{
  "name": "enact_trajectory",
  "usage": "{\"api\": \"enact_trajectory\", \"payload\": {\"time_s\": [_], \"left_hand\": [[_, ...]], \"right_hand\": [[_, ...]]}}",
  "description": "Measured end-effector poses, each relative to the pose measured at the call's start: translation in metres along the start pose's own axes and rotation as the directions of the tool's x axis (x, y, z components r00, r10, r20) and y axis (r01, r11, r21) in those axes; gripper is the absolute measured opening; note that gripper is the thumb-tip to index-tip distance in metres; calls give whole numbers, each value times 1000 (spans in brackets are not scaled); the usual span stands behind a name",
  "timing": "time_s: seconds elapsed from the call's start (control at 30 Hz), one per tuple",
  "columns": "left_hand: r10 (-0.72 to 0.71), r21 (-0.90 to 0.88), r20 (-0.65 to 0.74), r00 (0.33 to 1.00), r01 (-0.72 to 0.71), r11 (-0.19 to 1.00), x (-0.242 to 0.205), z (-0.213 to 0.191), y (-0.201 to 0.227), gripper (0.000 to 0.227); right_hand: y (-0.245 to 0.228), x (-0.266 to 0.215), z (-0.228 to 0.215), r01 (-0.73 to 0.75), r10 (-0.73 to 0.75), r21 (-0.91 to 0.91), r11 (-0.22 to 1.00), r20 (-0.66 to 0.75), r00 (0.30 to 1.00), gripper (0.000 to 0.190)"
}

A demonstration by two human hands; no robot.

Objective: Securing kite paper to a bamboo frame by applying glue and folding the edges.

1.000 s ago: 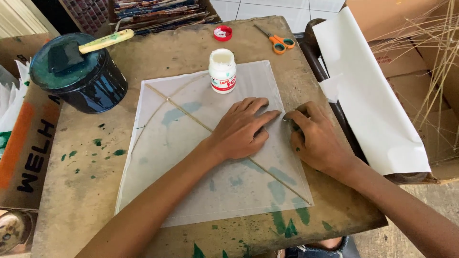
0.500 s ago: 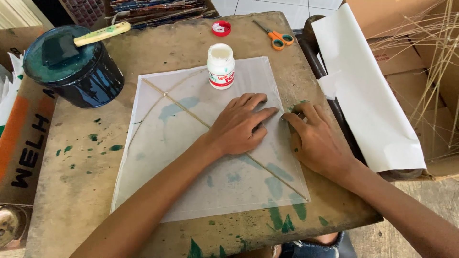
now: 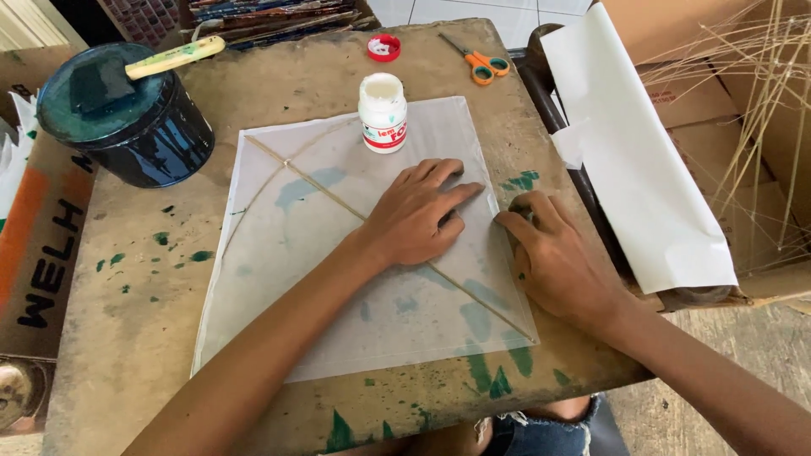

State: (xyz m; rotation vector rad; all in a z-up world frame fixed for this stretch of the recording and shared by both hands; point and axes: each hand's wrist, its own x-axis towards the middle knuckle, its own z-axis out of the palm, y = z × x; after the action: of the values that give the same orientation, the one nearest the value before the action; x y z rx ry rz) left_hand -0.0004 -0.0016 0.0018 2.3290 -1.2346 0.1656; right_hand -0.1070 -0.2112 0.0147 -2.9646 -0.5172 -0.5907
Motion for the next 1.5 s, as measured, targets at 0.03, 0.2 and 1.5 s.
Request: {"api": "enact_trajectory", "payload": {"time_s": [0.03,0.2,1.5], "left_hand": [[2,1,1,1000,-2,1000,0,-1,1,50],[-4,3,8,1000,4,1000,1,1,1,50],[-5,-2,29,1000,5,1000,0,-5,5,50]], "right_hand": [[0,-2,1,-1,1,0,1000,-1,1000,32],[-8,-11,-9,-4,4,54,999,-12,1000,28],[8,-16,-23,-85,130,485,870,-59,990,51]]}}
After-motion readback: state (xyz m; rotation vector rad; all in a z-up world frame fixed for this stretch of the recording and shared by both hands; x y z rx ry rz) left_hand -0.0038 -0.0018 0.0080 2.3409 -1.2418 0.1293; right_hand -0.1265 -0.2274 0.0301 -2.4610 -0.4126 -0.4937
